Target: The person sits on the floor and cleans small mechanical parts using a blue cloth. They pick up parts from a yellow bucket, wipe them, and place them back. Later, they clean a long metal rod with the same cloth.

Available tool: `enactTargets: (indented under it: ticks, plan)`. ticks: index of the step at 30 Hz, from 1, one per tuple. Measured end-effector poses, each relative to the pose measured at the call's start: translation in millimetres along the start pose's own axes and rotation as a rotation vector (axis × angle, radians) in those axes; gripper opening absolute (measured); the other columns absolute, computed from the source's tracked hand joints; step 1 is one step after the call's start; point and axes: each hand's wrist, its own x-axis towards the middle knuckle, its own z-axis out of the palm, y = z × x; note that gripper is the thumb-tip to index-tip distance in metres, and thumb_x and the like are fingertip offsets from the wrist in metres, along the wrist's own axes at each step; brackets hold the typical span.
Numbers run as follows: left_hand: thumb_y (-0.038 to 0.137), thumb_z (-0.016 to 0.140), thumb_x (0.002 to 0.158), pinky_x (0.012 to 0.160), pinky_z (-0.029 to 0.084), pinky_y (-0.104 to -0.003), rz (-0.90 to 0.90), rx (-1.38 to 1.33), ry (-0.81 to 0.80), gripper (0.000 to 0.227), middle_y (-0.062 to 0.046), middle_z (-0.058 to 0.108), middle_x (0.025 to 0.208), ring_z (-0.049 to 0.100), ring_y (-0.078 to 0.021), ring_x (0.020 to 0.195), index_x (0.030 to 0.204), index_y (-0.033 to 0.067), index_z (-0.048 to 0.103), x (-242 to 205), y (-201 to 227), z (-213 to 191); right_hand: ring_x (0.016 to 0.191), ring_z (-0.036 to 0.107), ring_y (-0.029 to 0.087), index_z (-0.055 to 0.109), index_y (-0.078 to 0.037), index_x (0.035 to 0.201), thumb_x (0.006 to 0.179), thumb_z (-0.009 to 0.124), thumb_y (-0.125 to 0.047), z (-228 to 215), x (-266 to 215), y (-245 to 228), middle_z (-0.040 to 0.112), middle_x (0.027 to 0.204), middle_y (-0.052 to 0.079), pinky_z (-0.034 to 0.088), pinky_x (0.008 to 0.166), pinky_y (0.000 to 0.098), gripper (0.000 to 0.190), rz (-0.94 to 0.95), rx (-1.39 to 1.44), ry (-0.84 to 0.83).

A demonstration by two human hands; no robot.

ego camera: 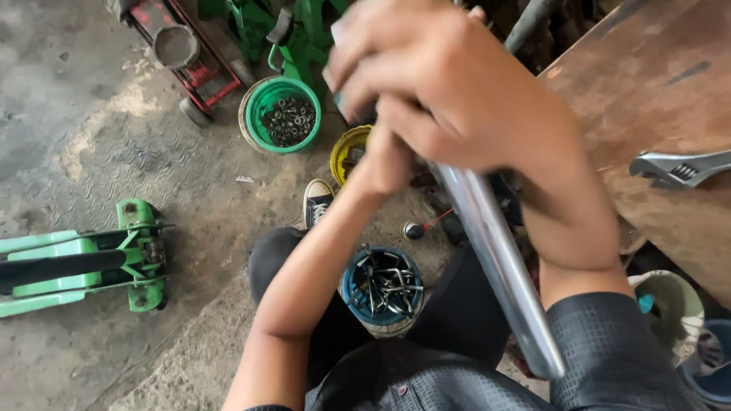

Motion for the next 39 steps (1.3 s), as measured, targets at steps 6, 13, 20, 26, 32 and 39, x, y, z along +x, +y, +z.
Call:
enactTargets:
  ticks: [6, 13, 20, 26, 32, 39]
  plan:
    - [0.037, 0.043, 0.112, 0.099, 0.056, -0.041, -0.051, -0.011, 0.241, 0.049, -0.012, 0.067, 0.124, 0.065, -0.0224, 0.115, 0.138, -0.0028, 0.055, 7.2, -59.5, 9.2, 0.125, 0.061, 0.043, 0.059, 0.005, 0.137, 0.097, 0.049, 0.005, 9.9, -18.3, -15.2, 0.063, 0.135, 0.022, 0.047, 0.11, 0.0457, 0.041, 0.384, -0.029, 0.154]
    - [0.035, 0.052, 0.099, 0.066, 0.044, -0.036, 0.061, 0.099, 0.358, 0.043, -0.009, 0.063, 0.1, 0.052, -0.0128, 0.072, 0.121, -0.0013, 0.06, 20.5, -19.7, 33.3, 0.149, 0.043, 0.05, 0.058, 0.001, 0.14, 0.088, 0.062, 0.002, 2.2, -78.9, -109.6, 0.022, 0.166, 0.028, 0.042, 0.12, 0.0477, 0.052, 0.525, -0.167, -0.103]
    - [0.04, 0.046, 0.103, 0.072, 0.047, -0.032, 0.23, 0.156, 0.277, 0.046, -0.013, 0.066, 0.117, 0.056, -0.0165, 0.077, 0.11, -0.0018, 0.062, 19.1, -24.3, 47.5, 0.083, 0.075, 0.021, 0.05, -0.008, 0.153, 0.094, 0.062, -0.016, 1.1, -170.5, -157.4, 0.048, 0.141, 0.025, 0.061, 0.073, 0.0296, 0.061, 1.272, -0.05, -0.192]
    - [0.048, 0.026, 0.11, 0.075, 0.053, -0.034, 0.381, 0.31, 0.243, 0.058, -0.011, 0.068, 0.103, 0.066, -0.0188, 0.074, 0.113, 0.0031, 0.063, 23.4, -25.4, 35.2, 0.06, 0.059, 0.017, 0.07, 0.01, 0.115, 0.099, 0.054, -0.043, 15.7, -175.8, -160.3, 0.068, 0.081, 0.017, 0.045, 0.051, 0.0271, 0.058, 1.66, 0.544, 0.436]
    - [0.045, 0.044, 0.101, 0.066, 0.051, -0.036, 0.416, 0.382, 0.04, 0.042, -0.01, 0.065, 0.092, 0.065, -0.0249, 0.073, 0.097, 0.0065, 0.061, 38.4, -22.0, 36.5, 0.058, 0.057, 0.01, 0.04, 0.01, 0.142, 0.079, 0.077, -0.031, 53.7, -175.1, -97.7, 0.059, 0.096, 0.014, 0.05, 0.035, 0.0192, 0.084, 0.958, 1.699, 0.623]
    - [0.038, 0.051, 0.1, 0.065, 0.047, -0.035, 0.348, 0.275, -0.084, 0.036, -0.012, 0.06, 0.09, 0.058, -0.0243, 0.076, 0.092, 0.0041, 0.055, 35.4, -13.2, 27.1, 0.056, 0.059, 0.012, 0.037, 0.015, 0.135, 0.091, 0.078, -0.032, 101.7, -148.6, -63.5, 0.058, 0.099, 0.016, 0.051, 0.04, 0.0198, 0.076, 0.587, 2.199, 0.646]
